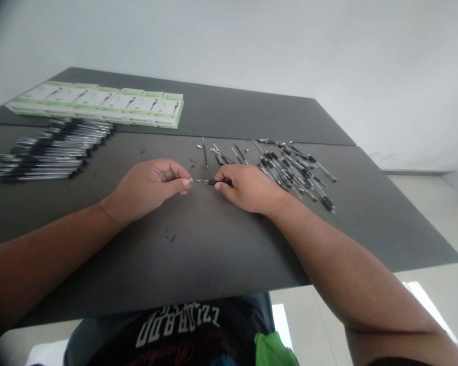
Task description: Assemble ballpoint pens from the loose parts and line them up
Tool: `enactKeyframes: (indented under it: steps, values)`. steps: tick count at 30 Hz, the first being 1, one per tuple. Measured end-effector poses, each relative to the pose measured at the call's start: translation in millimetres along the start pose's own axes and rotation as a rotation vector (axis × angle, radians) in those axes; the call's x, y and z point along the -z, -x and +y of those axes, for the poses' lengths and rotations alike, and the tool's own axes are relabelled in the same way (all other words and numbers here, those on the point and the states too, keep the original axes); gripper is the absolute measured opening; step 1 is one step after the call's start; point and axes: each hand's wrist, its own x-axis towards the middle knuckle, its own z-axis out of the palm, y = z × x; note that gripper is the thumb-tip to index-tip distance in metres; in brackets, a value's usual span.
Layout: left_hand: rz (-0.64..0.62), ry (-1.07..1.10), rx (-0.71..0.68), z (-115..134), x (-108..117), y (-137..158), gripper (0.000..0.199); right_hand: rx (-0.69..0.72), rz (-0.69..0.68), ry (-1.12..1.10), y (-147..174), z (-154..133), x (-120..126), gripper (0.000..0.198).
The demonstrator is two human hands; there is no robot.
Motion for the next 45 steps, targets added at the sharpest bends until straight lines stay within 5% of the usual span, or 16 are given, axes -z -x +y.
enactKeyframes:
  steps: [36,45]
  values:
    - [-0.099,-0.247,-0.220,6,-8,8,0.007,0.054,-0.120,0.035,5,-22,-9,0.021]
    - [-0.151,-0.099,-0.232,-5,-7,7,0.033,0.045,-0.087,0.007,7,-21,-7,0.014]
